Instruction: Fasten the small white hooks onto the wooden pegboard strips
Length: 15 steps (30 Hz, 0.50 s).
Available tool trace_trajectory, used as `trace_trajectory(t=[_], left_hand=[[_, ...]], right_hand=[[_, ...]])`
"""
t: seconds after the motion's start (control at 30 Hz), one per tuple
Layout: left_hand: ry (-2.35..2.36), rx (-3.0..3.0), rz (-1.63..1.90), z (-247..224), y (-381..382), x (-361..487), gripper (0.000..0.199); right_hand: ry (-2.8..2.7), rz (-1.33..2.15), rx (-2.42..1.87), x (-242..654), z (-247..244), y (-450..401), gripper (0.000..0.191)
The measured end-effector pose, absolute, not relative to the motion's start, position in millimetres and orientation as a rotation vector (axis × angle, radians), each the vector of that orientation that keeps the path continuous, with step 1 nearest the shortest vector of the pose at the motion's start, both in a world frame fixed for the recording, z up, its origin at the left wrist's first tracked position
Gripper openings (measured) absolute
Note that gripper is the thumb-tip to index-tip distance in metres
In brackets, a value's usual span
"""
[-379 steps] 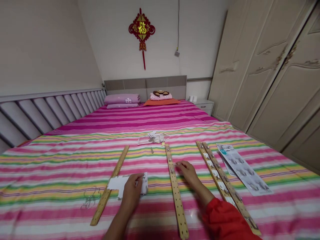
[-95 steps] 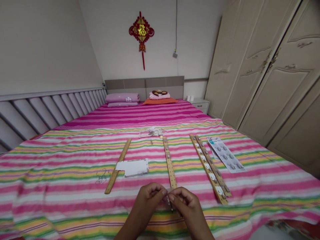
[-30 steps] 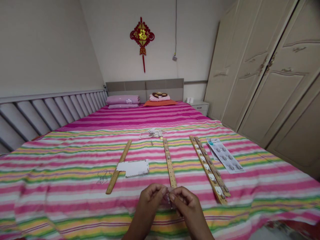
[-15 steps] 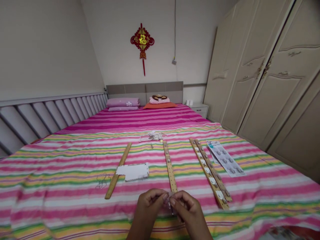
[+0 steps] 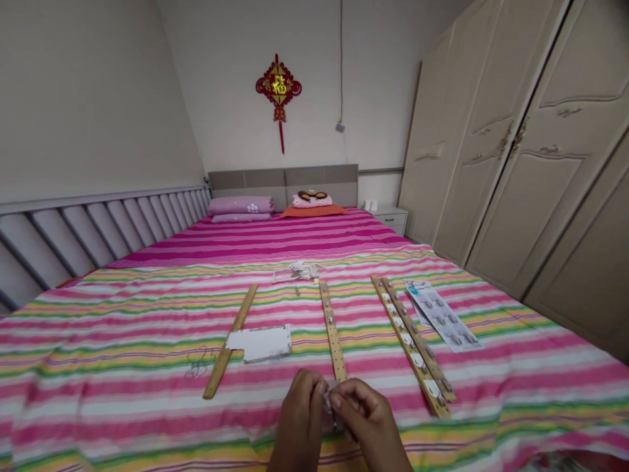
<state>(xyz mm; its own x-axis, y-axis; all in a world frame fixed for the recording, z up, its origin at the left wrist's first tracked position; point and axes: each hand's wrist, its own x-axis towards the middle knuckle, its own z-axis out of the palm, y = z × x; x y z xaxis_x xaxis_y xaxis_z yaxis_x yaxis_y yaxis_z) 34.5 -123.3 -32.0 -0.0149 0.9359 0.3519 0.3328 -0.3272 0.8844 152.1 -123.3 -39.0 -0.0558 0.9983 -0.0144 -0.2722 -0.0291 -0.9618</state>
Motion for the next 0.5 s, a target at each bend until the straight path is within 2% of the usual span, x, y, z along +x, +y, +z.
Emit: trace_trajectory(t=[0.2,0.37,0.5], left_hand=[[1.311,1.529,1.313,-25,-123,31,0.031],[1.124,1.297,1.136,-15,-113,19,0.033],[1.067,1.283,1.099,-12,-107,15,0.027]], right_hand=[[-1.032,1.392,-0.990,152,-39,-123,0.032],[-1.020,1.375,-0.993,155,-40,-122,0.030],[-1.010,1.371,-0.991,156,-38,-123,0.030]])
